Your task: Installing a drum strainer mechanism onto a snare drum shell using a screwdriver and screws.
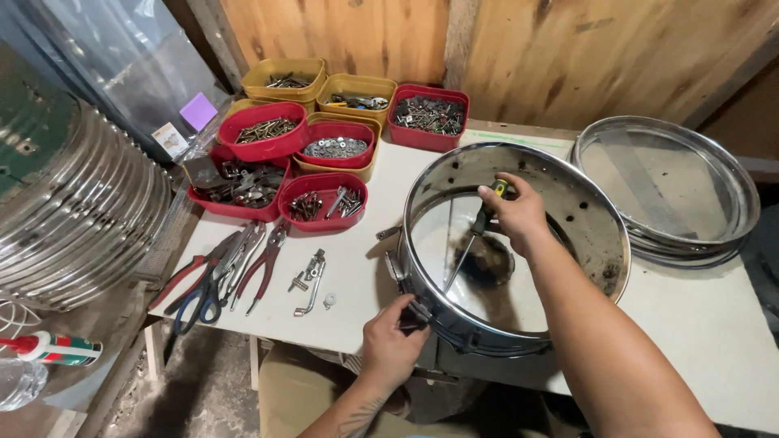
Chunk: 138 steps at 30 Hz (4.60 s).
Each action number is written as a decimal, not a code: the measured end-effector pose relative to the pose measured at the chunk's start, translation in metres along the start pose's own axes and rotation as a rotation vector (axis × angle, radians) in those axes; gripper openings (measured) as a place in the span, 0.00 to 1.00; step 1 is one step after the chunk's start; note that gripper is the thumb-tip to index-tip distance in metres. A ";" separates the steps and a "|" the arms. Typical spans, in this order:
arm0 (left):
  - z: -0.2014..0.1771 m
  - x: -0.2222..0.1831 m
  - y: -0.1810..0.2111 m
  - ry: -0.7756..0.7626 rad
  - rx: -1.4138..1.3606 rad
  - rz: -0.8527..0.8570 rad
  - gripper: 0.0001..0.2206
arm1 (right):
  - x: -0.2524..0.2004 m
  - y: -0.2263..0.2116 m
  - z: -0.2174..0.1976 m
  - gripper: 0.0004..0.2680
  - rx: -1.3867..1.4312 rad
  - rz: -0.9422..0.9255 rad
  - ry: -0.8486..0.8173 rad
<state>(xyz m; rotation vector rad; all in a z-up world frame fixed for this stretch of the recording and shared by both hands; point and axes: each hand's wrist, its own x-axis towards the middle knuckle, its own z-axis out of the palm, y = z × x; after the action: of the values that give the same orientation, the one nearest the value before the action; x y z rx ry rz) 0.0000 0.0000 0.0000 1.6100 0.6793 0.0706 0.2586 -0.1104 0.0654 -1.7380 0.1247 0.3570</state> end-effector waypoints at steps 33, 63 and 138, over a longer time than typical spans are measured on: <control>0.005 0.001 -0.014 0.069 0.042 0.059 0.29 | 0.012 0.004 -0.017 0.14 -0.139 0.113 0.026; 0.002 0.002 -0.015 0.025 0.036 0.206 0.26 | 0.041 0.030 -0.016 0.12 -0.076 0.164 0.010; -0.099 0.058 -0.076 0.183 1.085 0.279 0.20 | 0.050 0.026 -0.025 0.17 -0.256 -0.011 0.307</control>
<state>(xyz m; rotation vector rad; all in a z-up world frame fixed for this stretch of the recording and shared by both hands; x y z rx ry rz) -0.0233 0.1143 -0.0731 2.7660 0.6594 0.0543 0.3026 -0.1341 0.0293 -2.0388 0.3017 0.0969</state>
